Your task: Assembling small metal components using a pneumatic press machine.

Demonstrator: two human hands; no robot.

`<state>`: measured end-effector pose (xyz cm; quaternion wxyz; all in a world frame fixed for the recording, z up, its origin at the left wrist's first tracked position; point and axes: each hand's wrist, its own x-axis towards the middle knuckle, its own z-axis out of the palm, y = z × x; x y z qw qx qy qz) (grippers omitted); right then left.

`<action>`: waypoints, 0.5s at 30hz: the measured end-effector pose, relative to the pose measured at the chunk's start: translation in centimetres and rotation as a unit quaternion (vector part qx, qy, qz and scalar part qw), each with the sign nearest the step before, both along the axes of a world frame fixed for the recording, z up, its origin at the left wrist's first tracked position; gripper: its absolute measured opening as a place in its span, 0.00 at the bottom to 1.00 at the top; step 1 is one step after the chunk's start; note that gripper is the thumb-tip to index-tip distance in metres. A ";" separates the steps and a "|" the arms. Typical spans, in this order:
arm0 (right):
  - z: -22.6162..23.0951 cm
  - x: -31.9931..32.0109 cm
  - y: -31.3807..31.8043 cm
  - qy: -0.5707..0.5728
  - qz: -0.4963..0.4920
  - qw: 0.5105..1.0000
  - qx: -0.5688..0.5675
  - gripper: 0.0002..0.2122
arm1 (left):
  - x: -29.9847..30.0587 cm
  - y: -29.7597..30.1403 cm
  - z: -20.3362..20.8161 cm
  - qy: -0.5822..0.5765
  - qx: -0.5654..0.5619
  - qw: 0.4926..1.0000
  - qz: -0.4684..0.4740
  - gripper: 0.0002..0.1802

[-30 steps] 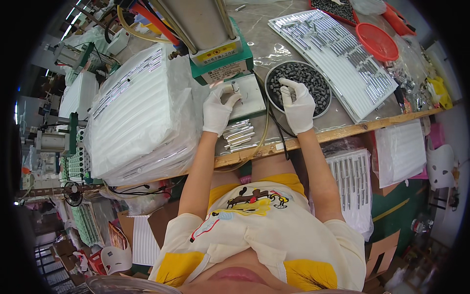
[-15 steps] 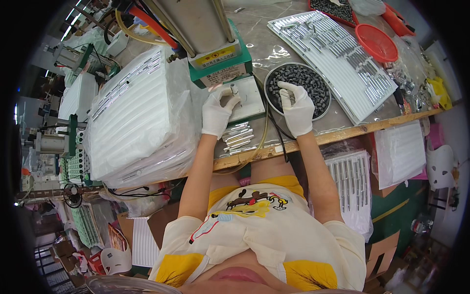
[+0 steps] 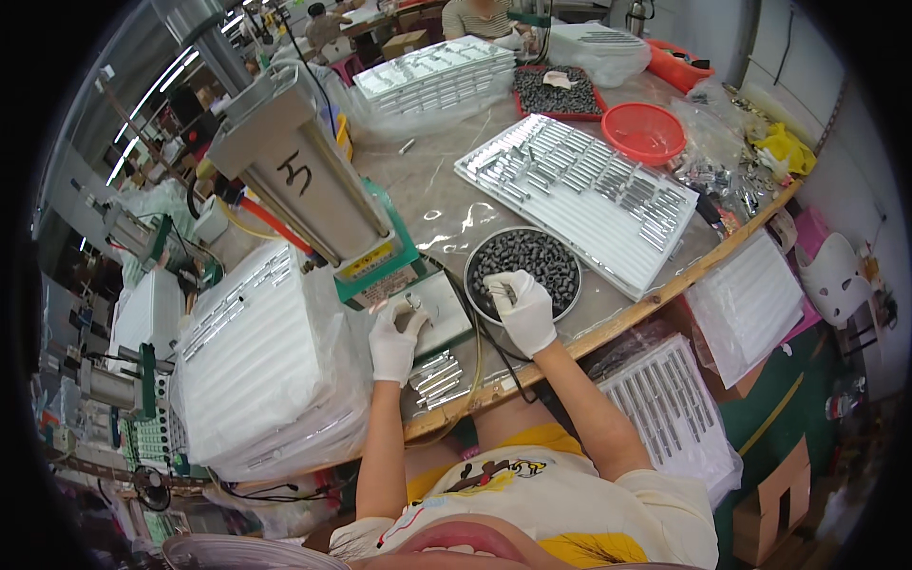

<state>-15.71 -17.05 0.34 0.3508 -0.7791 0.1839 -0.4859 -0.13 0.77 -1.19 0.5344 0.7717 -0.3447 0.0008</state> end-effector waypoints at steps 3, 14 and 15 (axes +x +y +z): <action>-0.1 -0.2 -0.3 -0.011 -0.002 1.000 0.026 0.02 | -0.5 -0.2 0.8 0.082 -0.018 0.996 -0.006 0.13; 0.5 -0.2 -0.3 -0.024 0.005 0.997 0.078 0.02 | 0.3 -0.4 0.1 0.072 -0.025 0.997 -0.020 0.14; 0.5 -0.2 -0.3 -0.024 0.005 0.997 0.077 0.02 | 0.4 -0.4 0.0 0.074 -0.030 0.997 -0.021 0.14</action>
